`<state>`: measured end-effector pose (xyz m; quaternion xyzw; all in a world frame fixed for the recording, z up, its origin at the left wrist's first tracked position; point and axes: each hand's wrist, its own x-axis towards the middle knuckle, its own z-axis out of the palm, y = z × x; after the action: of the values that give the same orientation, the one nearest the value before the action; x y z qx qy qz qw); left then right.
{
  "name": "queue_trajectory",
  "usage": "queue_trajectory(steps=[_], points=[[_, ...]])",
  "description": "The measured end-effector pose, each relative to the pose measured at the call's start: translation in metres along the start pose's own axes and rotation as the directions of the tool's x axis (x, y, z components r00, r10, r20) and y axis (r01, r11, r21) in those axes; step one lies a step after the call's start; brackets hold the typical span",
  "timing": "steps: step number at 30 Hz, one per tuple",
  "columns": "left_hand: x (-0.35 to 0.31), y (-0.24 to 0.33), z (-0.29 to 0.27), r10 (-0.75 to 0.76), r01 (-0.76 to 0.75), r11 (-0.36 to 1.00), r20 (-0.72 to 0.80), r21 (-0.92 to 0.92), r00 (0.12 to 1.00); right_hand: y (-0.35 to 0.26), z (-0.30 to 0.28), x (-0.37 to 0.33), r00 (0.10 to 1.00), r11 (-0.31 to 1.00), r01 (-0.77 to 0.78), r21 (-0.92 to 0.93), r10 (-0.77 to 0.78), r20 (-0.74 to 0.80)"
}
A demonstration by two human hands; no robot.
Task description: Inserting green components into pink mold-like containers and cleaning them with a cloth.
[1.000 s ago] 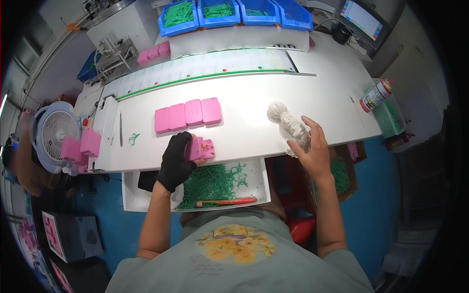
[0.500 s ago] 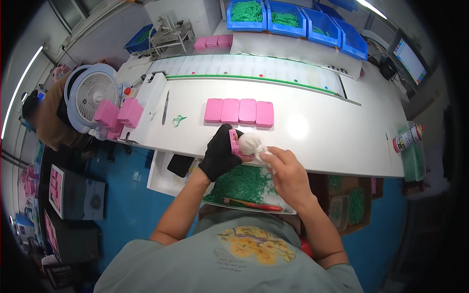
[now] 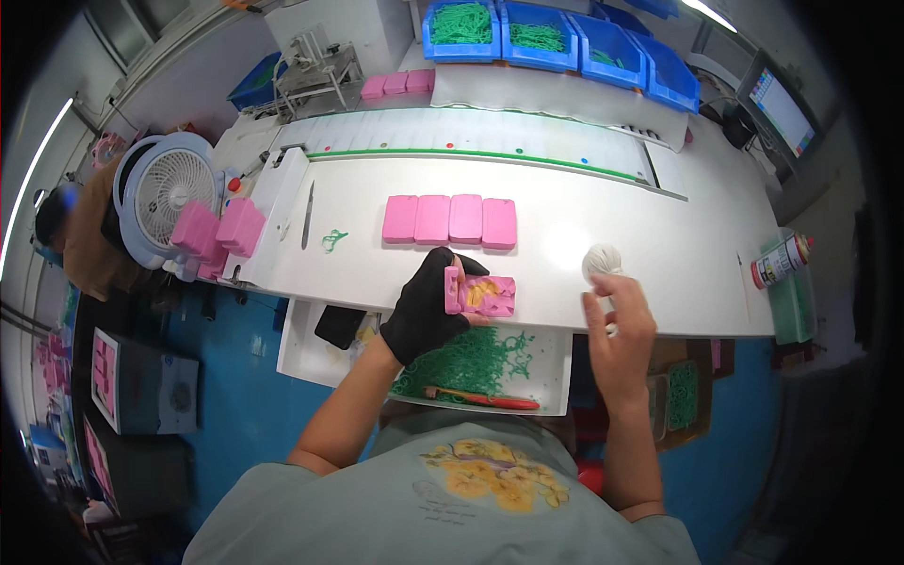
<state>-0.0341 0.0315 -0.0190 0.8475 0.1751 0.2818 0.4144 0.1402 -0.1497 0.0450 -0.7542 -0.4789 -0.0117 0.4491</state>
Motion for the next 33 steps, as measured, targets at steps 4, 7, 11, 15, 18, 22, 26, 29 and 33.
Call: queue_trajectory(steps=[4, 7, 11, 15, 18, 22, 26, 29, 33], points=[[0.001, 0.021, 0.009, 0.050, -0.038, 0.969, 0.047, -0.244, 0.998, 0.000, 0.043, -0.002, 0.869, 0.836, -0.403, 0.373, 0.220, 0.444], [-0.001, 0.029, 0.013, 0.214, -0.210, 0.953, -0.003, -0.221, 0.977, 0.012, 0.061, -0.015, 0.887, 0.764, -0.418, 0.492, 0.227, 0.402], [-0.007, 0.033, 0.036, -0.236, 0.086, 0.759, -0.150, -0.646, 0.960, -0.013, 0.058, -0.014, 0.960, 0.832, -0.241, 0.499, 0.129, 0.249], [-0.007, 0.039, 0.036, -0.299, 0.146, 0.691, -0.096, -0.708, 0.949, -0.012, 0.065, -0.017, 0.996, 0.916, 0.012, 0.401, -0.046, 0.075], [-0.011, 0.041, 0.038, -0.307, 0.148, 0.690, -0.101, -0.708, 0.946, -0.016, 0.063, -0.020, 0.985, 0.888, -0.132, 0.440, 0.066, 0.161], [-0.015, 0.042, 0.044, -0.288, 0.076, 0.654, -0.155, -0.753, 0.945, -0.007, 0.073, -0.031, 0.922, 0.705, -0.386, 0.595, 0.272, 0.277], [-0.014, 0.039, 0.047, -0.275, 0.073, 0.794, -0.250, -0.604, 0.928, -0.024, 0.072, -0.028, 0.945, 0.747, -0.327, 0.580, 0.243, 0.219], [-0.013, 0.033, 0.052, -0.246, 0.057, 0.891, -0.373, -0.451, 0.895, -0.023, 0.077, -0.029, 0.981, 0.848, -0.186, 0.497, 0.136, 0.136], [-0.016, 0.031, 0.052, -0.277, 0.111, 0.872, -0.295, -0.476, 0.915, -0.013, 0.076, -0.027, 0.974, 0.864, -0.213, 0.457, 0.152, 0.168]])
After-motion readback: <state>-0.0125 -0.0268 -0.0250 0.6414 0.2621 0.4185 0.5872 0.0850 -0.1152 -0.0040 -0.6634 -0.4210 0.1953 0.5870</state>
